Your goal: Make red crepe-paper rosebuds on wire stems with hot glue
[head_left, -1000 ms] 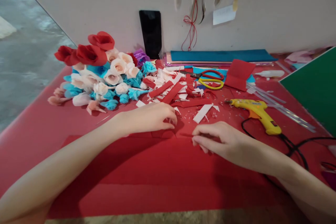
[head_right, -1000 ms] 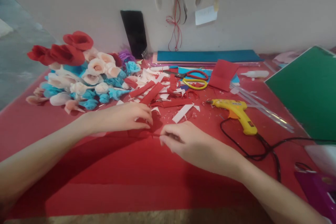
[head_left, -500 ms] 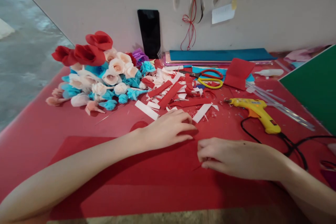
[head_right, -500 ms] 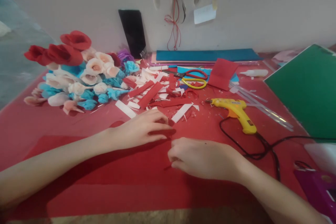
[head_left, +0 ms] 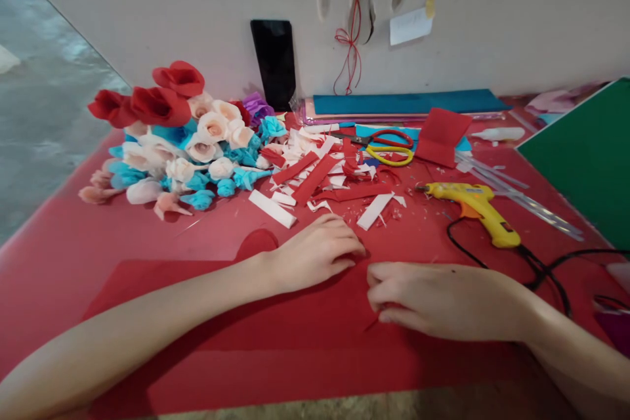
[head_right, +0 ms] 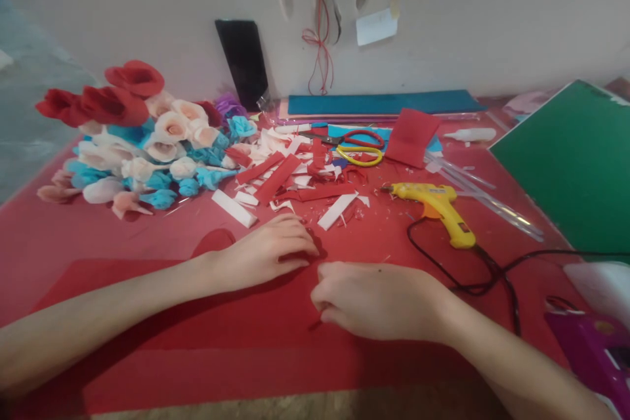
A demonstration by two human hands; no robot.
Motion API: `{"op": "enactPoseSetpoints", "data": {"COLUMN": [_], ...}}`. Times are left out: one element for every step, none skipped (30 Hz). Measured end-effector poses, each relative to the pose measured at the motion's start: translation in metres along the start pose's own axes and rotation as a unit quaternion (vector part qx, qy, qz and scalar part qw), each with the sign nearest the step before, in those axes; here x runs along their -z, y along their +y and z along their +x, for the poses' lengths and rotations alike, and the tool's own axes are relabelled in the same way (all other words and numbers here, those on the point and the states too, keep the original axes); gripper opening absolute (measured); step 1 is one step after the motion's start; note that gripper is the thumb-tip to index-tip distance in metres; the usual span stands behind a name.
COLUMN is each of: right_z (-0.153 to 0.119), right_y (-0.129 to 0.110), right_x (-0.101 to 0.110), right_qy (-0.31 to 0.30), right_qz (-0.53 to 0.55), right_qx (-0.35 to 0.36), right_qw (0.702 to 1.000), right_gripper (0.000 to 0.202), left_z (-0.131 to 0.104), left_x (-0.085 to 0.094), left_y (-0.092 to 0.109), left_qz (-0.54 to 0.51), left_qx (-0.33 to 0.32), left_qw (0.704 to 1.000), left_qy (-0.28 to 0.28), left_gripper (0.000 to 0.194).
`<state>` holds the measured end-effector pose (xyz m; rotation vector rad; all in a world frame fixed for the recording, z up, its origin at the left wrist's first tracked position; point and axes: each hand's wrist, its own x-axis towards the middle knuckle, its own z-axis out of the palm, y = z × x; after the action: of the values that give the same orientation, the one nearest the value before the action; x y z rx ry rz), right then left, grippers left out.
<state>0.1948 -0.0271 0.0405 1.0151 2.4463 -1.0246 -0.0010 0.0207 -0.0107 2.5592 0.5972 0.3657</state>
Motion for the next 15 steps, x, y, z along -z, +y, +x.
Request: {"op": "enactPoseSetpoints", "data": {"right_z": [0.0000,0.0002,0.0004,0.0007,0.0009,0.0012,0.0014,0.0016,0.0019,0.0020,0.0021,0.0021,0.0020,0.0017,0.0013], "right_y": [-0.0001,-0.0002,-0.0005,-0.0007,-0.0010,-0.0012,-0.0014,-0.0016,-0.0017,-0.0017,-0.0017,-0.0016,-0.0016,-0.0015,-0.0015], "right_x": [0.0002,0.0005,0.0008,0.0011,0.0014,0.0015,0.0014,0.0012,0.0007,0.0002,-0.0004,-0.0011,-0.0016,-0.0021,-0.0025], "right_qy": [0.000,0.000,0.000,0.000,0.000,-0.001,0.000,0.000,0.001,0.002,0.003,0.004,0.006,0.008,0.010], "right_qz": [-0.002,-0.004,-0.006,-0.008,-0.011,-0.015,-0.020,-0.025,-0.029,-0.034,-0.037,-0.041,-0.044,-0.048,-0.051], "right_qx": [0.000,-0.001,0.000,-0.001,-0.001,-0.001,-0.002,-0.003,-0.005,-0.006,-0.006,-0.005,-0.004,-0.002,-0.001], "right_qw": [1.000,1.000,1.000,1.000,1.000,1.000,1.000,1.000,1.000,0.999,0.999,0.999,0.999,0.999,0.999], "right_gripper": [0.021,0.021,0.021,0.021,0.021,0.021,0.020,0.019,0.019,0.019,0.018,0.018,0.017,0.017,0.017], "left_z": [0.0000,0.0000,0.0000,-0.0001,-0.0002,-0.0003,-0.0003,-0.0003,-0.0002,-0.0001,0.0001,0.0003,0.0005,0.0006,0.0007], "left_x": [-0.0014,-0.0029,-0.0044,-0.0057,-0.0068,-0.0076,-0.0081,-0.0083,-0.0082,-0.0080,-0.0076,-0.0072,-0.0067,-0.0063,-0.0058], "left_y": [-0.0001,-0.0004,-0.0008,-0.0014,-0.0022,-0.0029,-0.0035,-0.0040,-0.0042,-0.0041,-0.0037,-0.0031,-0.0023,-0.0014,-0.0005], "left_qz": [0.002,0.005,0.008,0.011,0.013,0.015,0.015,0.015,0.013,0.012,0.012,0.011,0.012,0.012,0.012], "left_qx": [0.006,0.011,0.015,0.016,0.016,0.015,0.013,0.011,0.010,0.008,0.008,0.007,0.007,0.007,0.008], "left_qw": [1.000,1.000,1.000,1.000,1.000,1.000,1.000,1.000,1.000,1.000,1.000,0.999,0.999,0.999,0.999], "left_qy": [0.004,0.009,0.013,0.017,0.019,0.020,0.021,0.022,0.023,0.025,0.027,0.030,0.033,0.035,0.038], "left_gripper": [0.018,0.020,0.021,0.022,0.021,0.020,0.019,0.018,0.017,0.016,0.015,0.015,0.015,0.015,0.015]}}
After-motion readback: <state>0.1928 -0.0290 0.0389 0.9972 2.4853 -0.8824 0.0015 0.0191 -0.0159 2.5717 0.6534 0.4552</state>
